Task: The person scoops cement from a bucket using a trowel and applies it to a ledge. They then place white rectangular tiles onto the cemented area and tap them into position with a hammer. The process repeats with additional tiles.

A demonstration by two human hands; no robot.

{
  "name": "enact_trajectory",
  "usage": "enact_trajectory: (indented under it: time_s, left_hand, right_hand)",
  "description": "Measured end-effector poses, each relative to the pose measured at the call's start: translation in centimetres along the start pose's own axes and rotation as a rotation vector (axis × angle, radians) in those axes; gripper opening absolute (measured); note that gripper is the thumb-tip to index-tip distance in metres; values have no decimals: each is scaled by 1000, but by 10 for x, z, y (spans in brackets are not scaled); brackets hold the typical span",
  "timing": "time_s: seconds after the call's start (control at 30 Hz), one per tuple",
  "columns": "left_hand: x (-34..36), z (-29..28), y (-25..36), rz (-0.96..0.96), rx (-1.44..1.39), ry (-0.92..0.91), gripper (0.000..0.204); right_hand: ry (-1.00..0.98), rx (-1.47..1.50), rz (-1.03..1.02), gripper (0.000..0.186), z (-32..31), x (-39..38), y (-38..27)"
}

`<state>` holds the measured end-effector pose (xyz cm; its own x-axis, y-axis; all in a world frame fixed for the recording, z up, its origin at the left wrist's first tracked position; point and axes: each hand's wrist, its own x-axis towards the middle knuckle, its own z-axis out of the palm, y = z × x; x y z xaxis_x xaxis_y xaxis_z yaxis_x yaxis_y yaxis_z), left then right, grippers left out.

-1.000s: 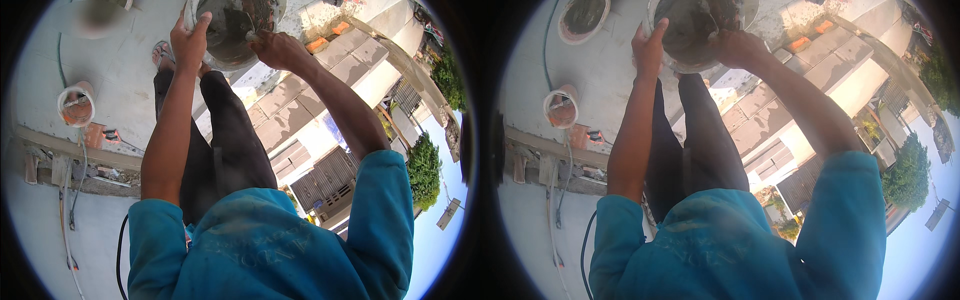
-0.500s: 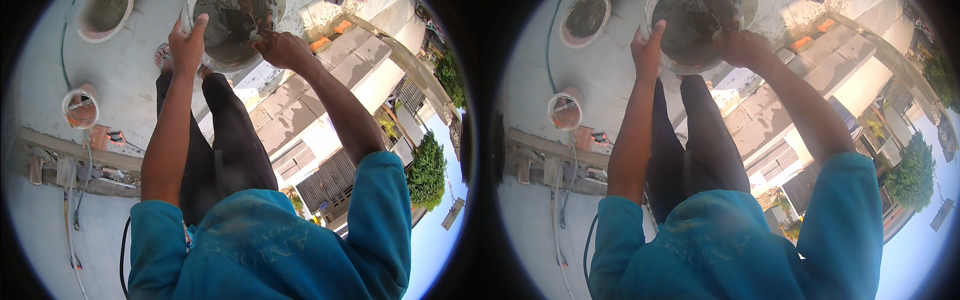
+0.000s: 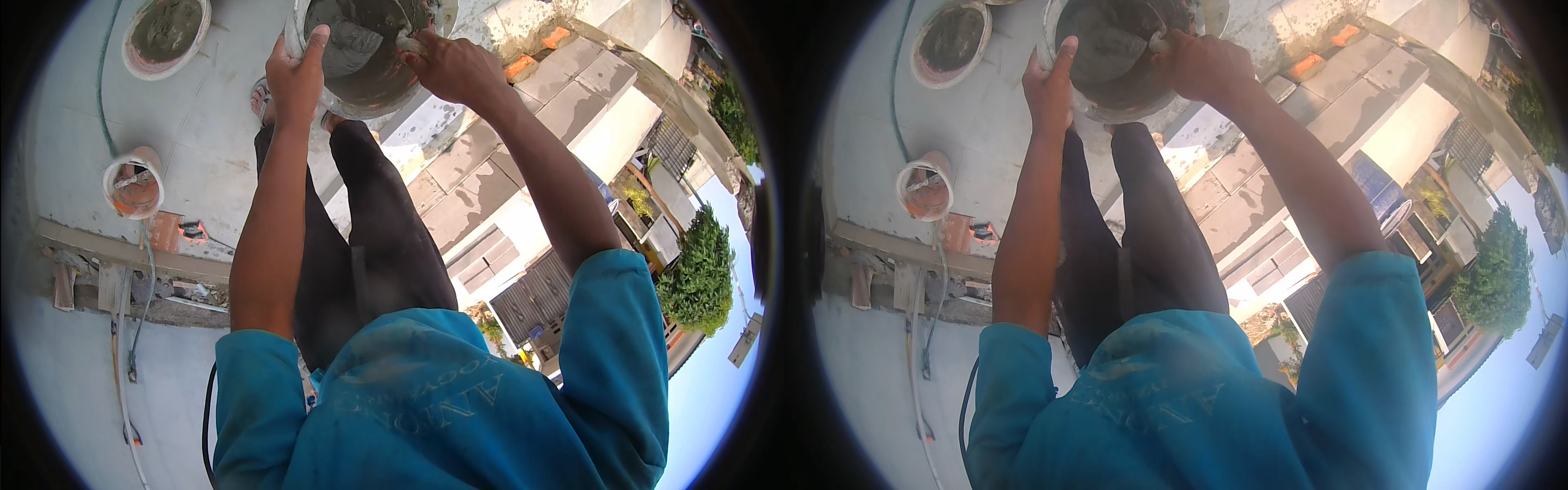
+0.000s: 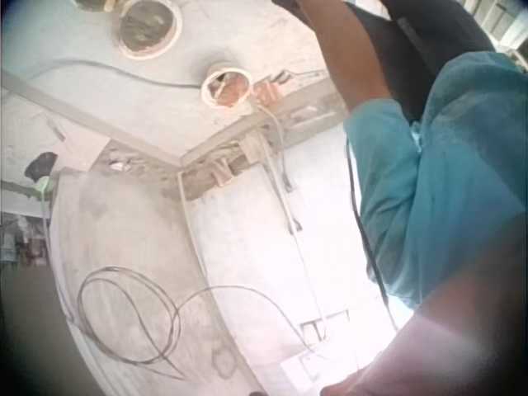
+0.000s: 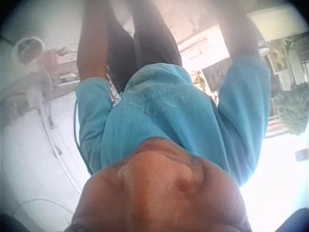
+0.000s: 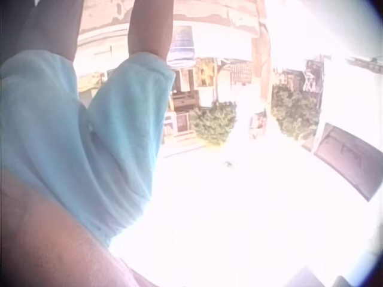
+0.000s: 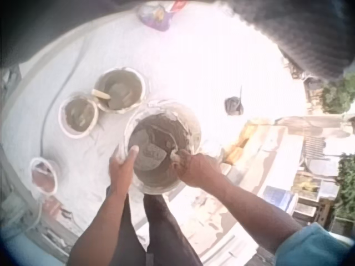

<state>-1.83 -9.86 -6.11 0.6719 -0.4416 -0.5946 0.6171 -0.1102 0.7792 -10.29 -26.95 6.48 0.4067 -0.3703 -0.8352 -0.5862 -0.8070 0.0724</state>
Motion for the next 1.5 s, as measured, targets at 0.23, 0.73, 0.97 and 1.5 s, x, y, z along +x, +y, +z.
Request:
enact_trajectory:
  time_s: [0.23, 0.73, 0.97, 1.5]
  left_hand:
    - [-1, 6, 5, 13, 13, 15, 52]
    - [1, 0, 7, -24, 65, -47, 54]
    - [-6, -5, -1, -5, 114, 8, 56]
    - [-4, -3, 3, -29, 114, -1, 54]
  right_hand:
    - [-19, 113, -27, 48, -2, 2, 4]
    - [37, 232, -71, 51, 4, -1, -1]
    - [-5, 154, -87, 44, -5, -9, -11]
    - [63, 67, -272, 48, -20, -13, 6]
